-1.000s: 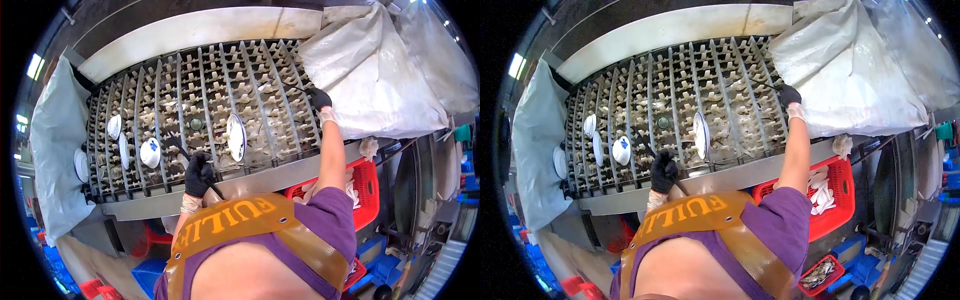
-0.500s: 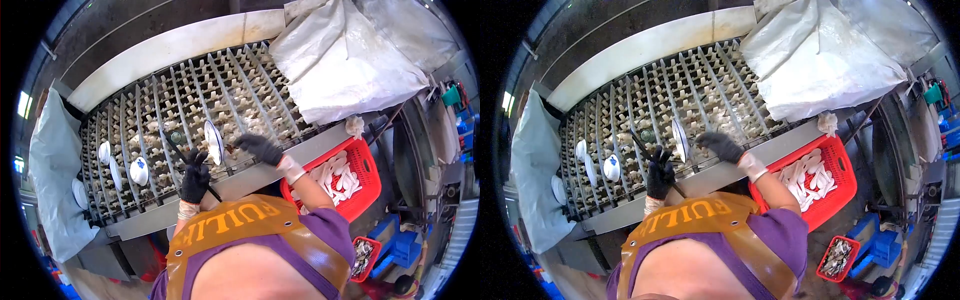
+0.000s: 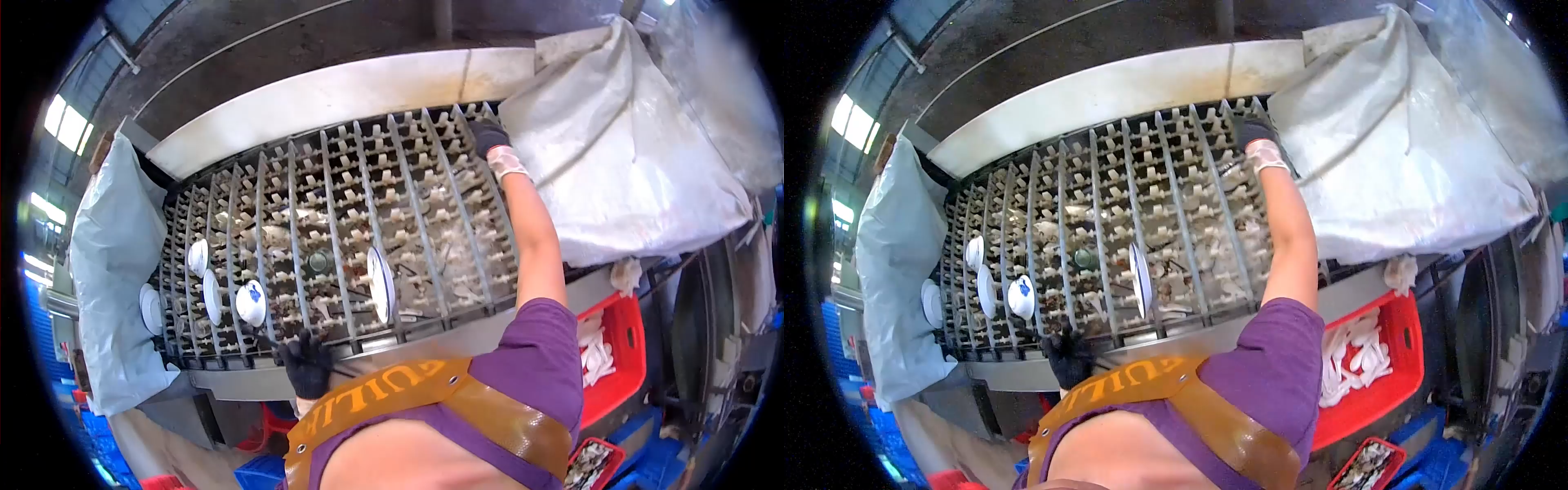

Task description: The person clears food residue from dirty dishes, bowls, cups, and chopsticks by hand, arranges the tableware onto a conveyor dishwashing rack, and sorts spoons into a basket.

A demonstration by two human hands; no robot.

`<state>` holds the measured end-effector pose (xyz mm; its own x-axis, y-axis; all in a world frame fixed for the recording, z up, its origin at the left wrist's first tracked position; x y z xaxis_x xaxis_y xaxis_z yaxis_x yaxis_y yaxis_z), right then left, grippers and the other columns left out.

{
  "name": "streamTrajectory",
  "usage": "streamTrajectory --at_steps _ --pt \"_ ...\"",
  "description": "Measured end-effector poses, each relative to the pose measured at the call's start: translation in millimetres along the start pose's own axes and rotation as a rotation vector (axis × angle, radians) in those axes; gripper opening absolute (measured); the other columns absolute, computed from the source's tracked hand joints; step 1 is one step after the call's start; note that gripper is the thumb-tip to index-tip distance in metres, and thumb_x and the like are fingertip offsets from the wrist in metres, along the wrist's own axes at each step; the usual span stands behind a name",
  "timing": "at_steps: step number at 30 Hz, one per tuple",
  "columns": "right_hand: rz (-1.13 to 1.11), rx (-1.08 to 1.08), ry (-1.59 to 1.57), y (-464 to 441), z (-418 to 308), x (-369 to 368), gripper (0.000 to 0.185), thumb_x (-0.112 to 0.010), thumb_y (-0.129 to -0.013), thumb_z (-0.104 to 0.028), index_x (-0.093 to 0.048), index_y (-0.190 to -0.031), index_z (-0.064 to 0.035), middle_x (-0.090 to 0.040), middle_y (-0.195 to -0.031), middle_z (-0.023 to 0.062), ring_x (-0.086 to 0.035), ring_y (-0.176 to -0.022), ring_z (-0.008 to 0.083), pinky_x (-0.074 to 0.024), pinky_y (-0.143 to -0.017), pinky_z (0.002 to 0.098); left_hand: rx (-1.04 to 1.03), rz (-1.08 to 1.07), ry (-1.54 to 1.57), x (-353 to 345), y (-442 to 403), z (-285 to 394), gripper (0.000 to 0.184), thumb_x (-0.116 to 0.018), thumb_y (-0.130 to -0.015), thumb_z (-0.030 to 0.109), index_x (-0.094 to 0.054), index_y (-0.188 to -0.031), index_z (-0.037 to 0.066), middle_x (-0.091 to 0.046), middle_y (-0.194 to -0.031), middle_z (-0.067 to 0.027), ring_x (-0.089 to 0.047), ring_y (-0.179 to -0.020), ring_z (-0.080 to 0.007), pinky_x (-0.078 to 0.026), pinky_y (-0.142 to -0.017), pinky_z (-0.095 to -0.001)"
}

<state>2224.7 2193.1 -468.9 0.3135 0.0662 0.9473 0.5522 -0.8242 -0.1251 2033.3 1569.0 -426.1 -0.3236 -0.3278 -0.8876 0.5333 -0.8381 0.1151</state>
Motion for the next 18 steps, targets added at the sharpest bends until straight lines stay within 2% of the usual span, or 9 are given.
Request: streamTrajectory --at_steps 3,7,10,12,13,15,16,17,18 --pt "-0.182 -0.18 0.089 -10 9 28 0.048 -0.056 -0.075 -0.026 -0.049 -0.123 -0.028 -0.038 -0.136 0.0127 -0.038 -0.123 0.0318 -0.0316 -0.102 0.0405 0.0 -0.018 0.019 -10 0 -6 0.04 -0.035 -0.093 0.043 -0.057 -0.082 0.012 -0.054 -0.12 -0.011 -0.054 -0.102 -0.0292 -0.043 -0.088 -0.0468" --pt "-0.124 0.02 0.164 -40 45 -26 0.05 -0.053 -0.077 -0.028 -0.045 -0.127 -0.0252 -0.034 -0.138 0.0136 -0.035 -0.124 0.0334 -0.0315 -0.101 0.0411 0.085 -0.018 -0.017 -15 -7 -15 0.042 -0.033 -0.093 0.045 -0.054 -0.078 0.011 -0.052 -0.122 -0.011 -0.053 -0.106 -0.0295 -0.04 -0.091 -0.0512" --pt "-0.084 -0.081 0.27 -38 52 -44 0.054 -0.053 -0.078 -0.03 -0.041 -0.13 -0.0233 -0.036 -0.136 0.0146 -0.035 -0.124 0.033 -0.0319 -0.1 0.0434 0.102 -0.03 -0.1 -23 -11 -22 0.041 -0.032 -0.093 0.045 -0.057 -0.08 0.015 -0.054 -0.121 -0.0074 -0.053 -0.107 -0.0267 -0.04 -0.09 -0.0523" --pt "0.121 -0.211 0.002 -49 71 -76 0.056 -0.056 -0.075 -0.029 -0.041 -0.129 -0.0213 -0.037 -0.135 0.0146 -0.037 -0.123 0.0311 -0.0328 -0.098 0.0472 0.072 -0.008 -0.131 -23 -11 -26 0.039 -0.033 -0.093 0.045 -0.058 -0.084 0.017 -0.056 -0.116 -0.0061 -0.053 -0.105 -0.0262 -0.042 -0.088 -0.0526" --pt "0.112 -0.201 0.006 -38 61 -61 0.056 -0.056 -0.075 -0.029 -0.041 -0.129 -0.0213 -0.037 -0.135 0.0146 -0.037 -0.123 0.0311 -0.0328 -0.098 0.0472 0.087 0.05 -0.123 -26 -9 -26 0.039 -0.035 -0.092 0.046 -0.057 -0.083 0.016 -0.057 -0.114 -0.0075 -0.053 -0.105 -0.0273 -0.041 -0.089 -0.0523" --pt "0.02 -0.008 0.218 -11 36 -19 0.055 -0.059 -0.073 -0.028 -0.044 -0.125 -0.0195 -0.037 -0.135 0.014 -0.039 -0.122 0.0303 -0.0339 -0.096 0.0481 0.074 0.062 -0.159 -20 -6 -28 0.038 -0.036 -0.092 0.046 -0.056 -0.082 0.014 -0.057 -0.114 -0.0083 -0.053 -0.105 -0.029 -0.041 -0.09 -0.0519" --pt "0.1 0.047 0.283 0 28 -7 0.055 -0.065 -0.07 -0.03 -0.047 -0.12 -0.0162 -0.046 -0.127 0.0157 -0.046 -0.114 0.0335 -0.0378 -0.093 0.0454 0.062 0.075 -0.144 -17 -6 -30 0.037 -0.037 -0.092 0.045 -0.054 -0.082 0.014 -0.057 -0.114 -0.0084 -0.052 -0.106 -0.0301 -0.041 -0.09 -0.0509" --pt "0.104 0.065 0.291 7 21 2 0.055 -0.065 -0.07 -0.03 -0.047 -0.12 -0.0162 -0.046 -0.127 0.0157 -0.046 -0.114 0.0335 -0.0378 -0.093 0.0454 0.048 0.076 -0.132 -16 -7 -32 0.037 -0.037 -0.092 0.045 -0.054 -0.082 0.014 -0.057 -0.114 -0.0084 -0.052 -0.106 -0.0301 -0.041 -0.09 -0.0509" --pt "0.157 0.033 0.049 14 12 12 0.055 -0.067 -0.068 -0.031 -0.049 -0.118 -0.0146 -0.051 -0.119 0.0166 -0.049 -0.109 0.0348 -0.0397 -0.091 0.0439 0.039 0.039 -0.143 -14 -9 -34 0.037 -0.037 -0.092 0.044 -0.054 -0.082 0.013 -0.057 -0.114 -0.0088 -0.052 -0.106 -0.03 -0.041 -0.089 -0.0507"
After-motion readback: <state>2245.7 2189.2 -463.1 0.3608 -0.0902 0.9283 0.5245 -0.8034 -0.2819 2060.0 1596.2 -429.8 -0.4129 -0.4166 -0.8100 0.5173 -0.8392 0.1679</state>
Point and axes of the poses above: each hand's wrist, its own y-axis away from the middle knuckle, its own x-axis out of the back of the hand, z = x × y, the point moved 1 cm from there along -y, towards the middle knuckle
